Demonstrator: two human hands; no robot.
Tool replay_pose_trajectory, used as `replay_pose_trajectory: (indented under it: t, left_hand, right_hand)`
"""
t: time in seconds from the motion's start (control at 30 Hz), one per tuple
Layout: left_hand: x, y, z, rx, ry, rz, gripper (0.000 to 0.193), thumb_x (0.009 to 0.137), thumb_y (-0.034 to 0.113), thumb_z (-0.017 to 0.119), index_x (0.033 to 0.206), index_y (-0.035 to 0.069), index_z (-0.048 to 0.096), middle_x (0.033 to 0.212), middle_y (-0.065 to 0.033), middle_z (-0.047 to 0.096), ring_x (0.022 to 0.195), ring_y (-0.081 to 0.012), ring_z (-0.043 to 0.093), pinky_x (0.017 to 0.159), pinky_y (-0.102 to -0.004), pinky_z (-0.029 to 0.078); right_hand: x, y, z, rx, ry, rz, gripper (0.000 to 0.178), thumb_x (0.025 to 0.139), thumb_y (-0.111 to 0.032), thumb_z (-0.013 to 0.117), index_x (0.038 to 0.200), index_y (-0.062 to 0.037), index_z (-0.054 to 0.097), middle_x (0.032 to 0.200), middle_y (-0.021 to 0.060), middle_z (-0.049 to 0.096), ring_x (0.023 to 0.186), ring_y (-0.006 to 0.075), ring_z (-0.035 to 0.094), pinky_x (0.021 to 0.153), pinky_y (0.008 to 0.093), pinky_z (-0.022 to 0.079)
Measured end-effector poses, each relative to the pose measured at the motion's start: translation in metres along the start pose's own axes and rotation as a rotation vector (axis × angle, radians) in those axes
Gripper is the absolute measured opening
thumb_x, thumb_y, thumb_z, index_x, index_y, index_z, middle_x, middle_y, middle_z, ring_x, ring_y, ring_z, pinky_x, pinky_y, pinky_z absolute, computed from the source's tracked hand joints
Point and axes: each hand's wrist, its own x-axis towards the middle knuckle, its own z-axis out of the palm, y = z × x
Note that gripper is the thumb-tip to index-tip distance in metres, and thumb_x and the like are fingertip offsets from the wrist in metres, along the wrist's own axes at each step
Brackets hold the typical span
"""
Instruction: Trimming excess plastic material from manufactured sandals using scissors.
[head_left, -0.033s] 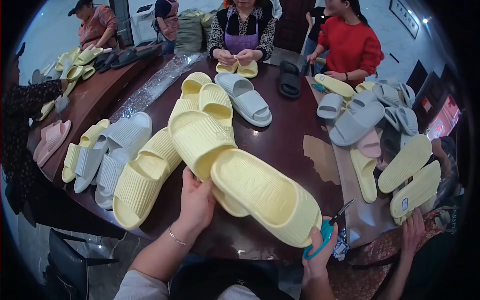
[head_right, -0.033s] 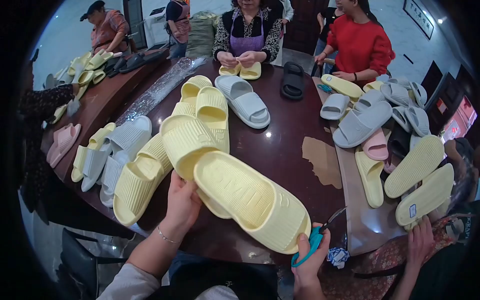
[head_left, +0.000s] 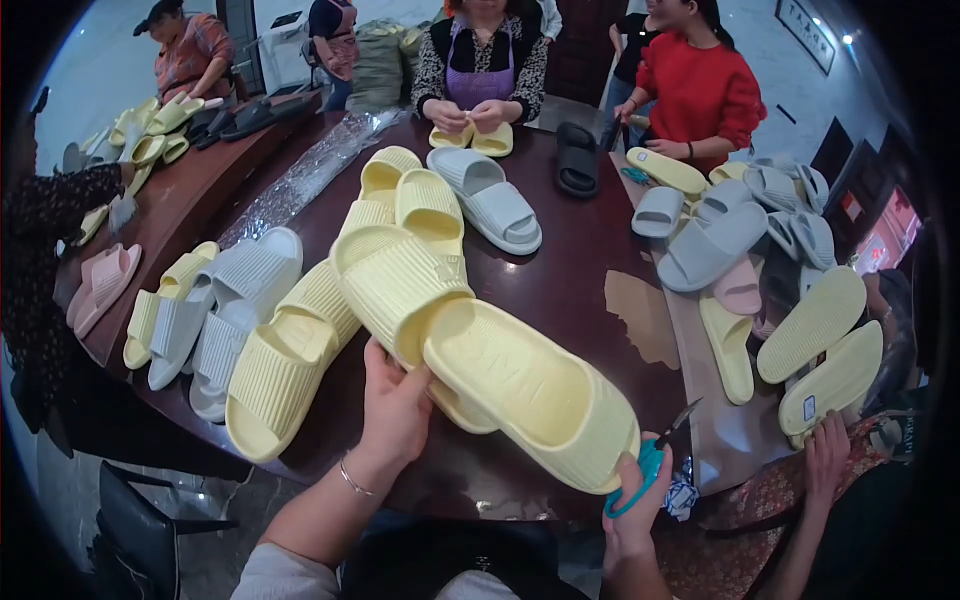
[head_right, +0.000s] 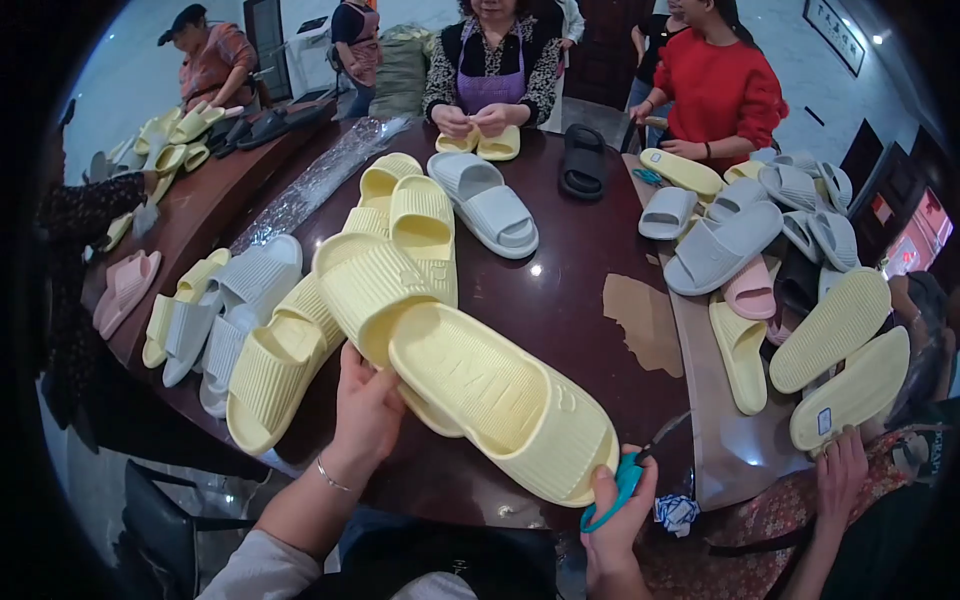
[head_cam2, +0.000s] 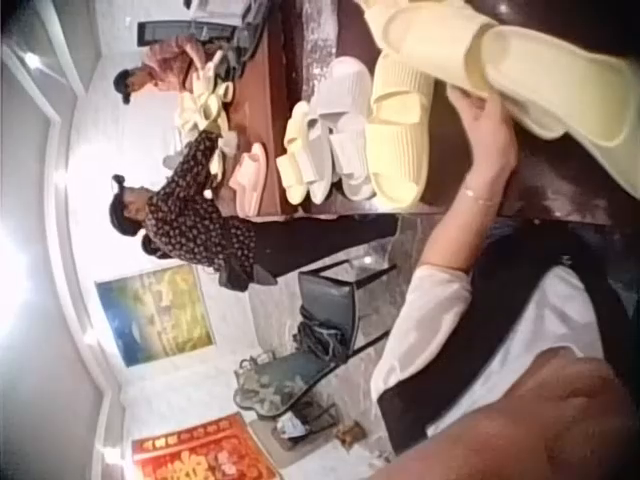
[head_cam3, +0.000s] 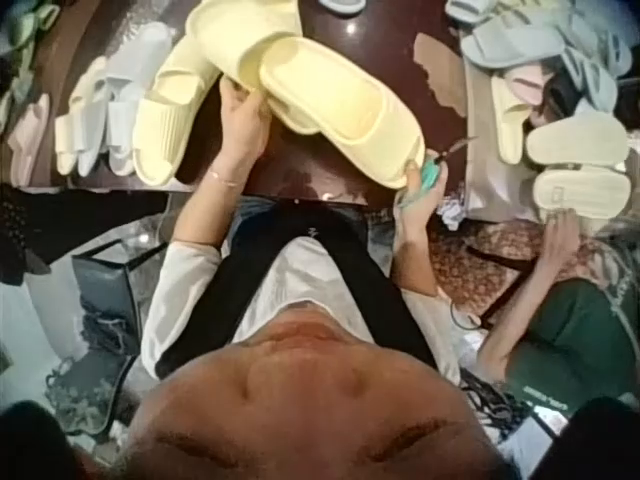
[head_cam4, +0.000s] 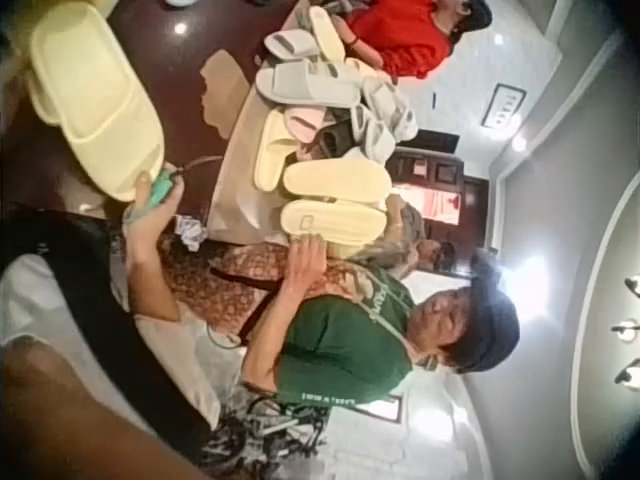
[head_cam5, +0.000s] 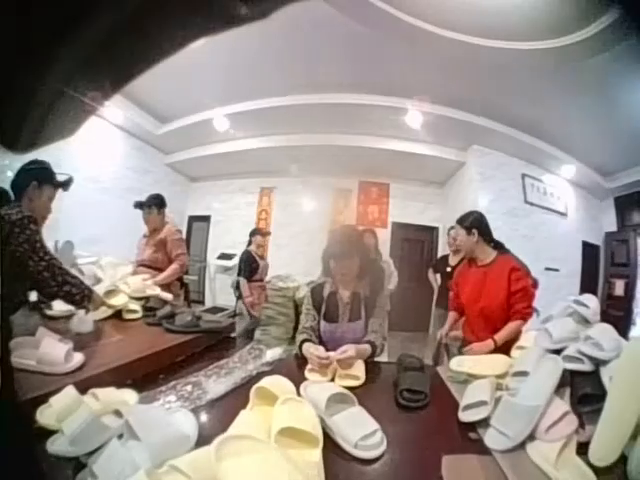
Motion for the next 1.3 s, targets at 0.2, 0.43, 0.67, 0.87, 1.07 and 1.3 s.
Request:
replay_pose_trajectory:
  t: [0.2,0.43,0.67,0.87,1.07,1.3]
  left_hand:
    - [-0.014,-0.009,-0.006,0.061,-0.197,0.057,0.073,0.079,-0.014,0.049,0.136,0.012,0.011,0.135,-0.0113,0.030,0.127,-0.0227,0.035,0.102,-0.0378,0.036]
    - [-0.026,-0.004,-0.003,0.222,-0.320,0.061,0.085,0.077,-0.014,0.051,0.140,0.013,0.000,0.138,-0.0113,0.026,0.130,-0.0225,0.030,0.104,-0.0375,0.032]
    - [-0.049,-0.015,0.009,0.331,-0.431,0.177,0.084,0.080,-0.011,0.051,0.141,0.011,-0.003,0.139,-0.0116,0.025,0.131,-0.0213,0.026,0.106,-0.0370,0.025]
    - [-0.045,0.001,0.004,0.340,-0.571,0.031,0.084,0.081,-0.002,0.060,0.142,0.009,0.002,0.140,-0.0130,0.024,0.132,-0.0225,0.024,0.107,-0.0376,0.024]
    - [-0.040,0.000,-0.008,0.318,-0.770,-0.079,0.099,0.074,0.027,0.075,0.142,0.004,0.007,0.142,-0.0125,0.022,0.132,-0.0232,0.022,0.108,-0.0385,0.021]
    - [-0.057,-0.014,-0.006,0.160,-0.588,-0.166,0.109,0.070,0.039,0.077,0.143,0.003,0.003,0.144,-0.0134,0.016,0.134,-0.0231,0.016,0.109,-0.0376,0.018]
  right_hand:
    - [-0.017,-0.006,0.015,-0.087,-0.253,0.174,0.044,0.079,0.000,0.063,0.117,-0.0035,0.041,0.098,0.0069,0.056,0.087,0.0127,0.056,0.078,0.0255,0.046]
    - [-0.017,-0.001,0.015,-0.064,-0.292,0.171,0.047,0.079,-0.002,0.064,0.120,-0.0022,0.039,0.101,0.0092,0.057,0.087,0.0134,0.058,0.078,0.0258,0.049]
    - [-0.021,0.031,0.015,-0.086,-0.277,-0.028,0.048,0.080,-0.003,0.066,0.121,-0.0029,0.040,0.107,0.0084,0.055,0.096,0.0150,0.056,0.084,0.0285,0.047]
    - [-0.027,0.034,0.028,0.167,-0.283,0.161,0.050,0.082,-0.010,0.066,0.123,-0.0023,0.039,0.113,0.0083,0.054,0.103,0.0163,0.054,0.088,0.0303,0.045]
    - [-0.043,0.049,0.022,0.090,-0.401,0.247,0.058,0.084,-0.022,0.065,0.129,-0.0009,0.036,0.122,0.0116,0.050,0.111,0.0202,0.051,0.093,0.0325,0.042]
    - [-0.056,0.039,0.045,0.082,-0.413,0.197,0.061,0.083,-0.023,0.065,0.131,0.0000,0.035,0.125,0.0128,0.048,0.113,0.0225,0.051,0.094,0.0341,0.043]
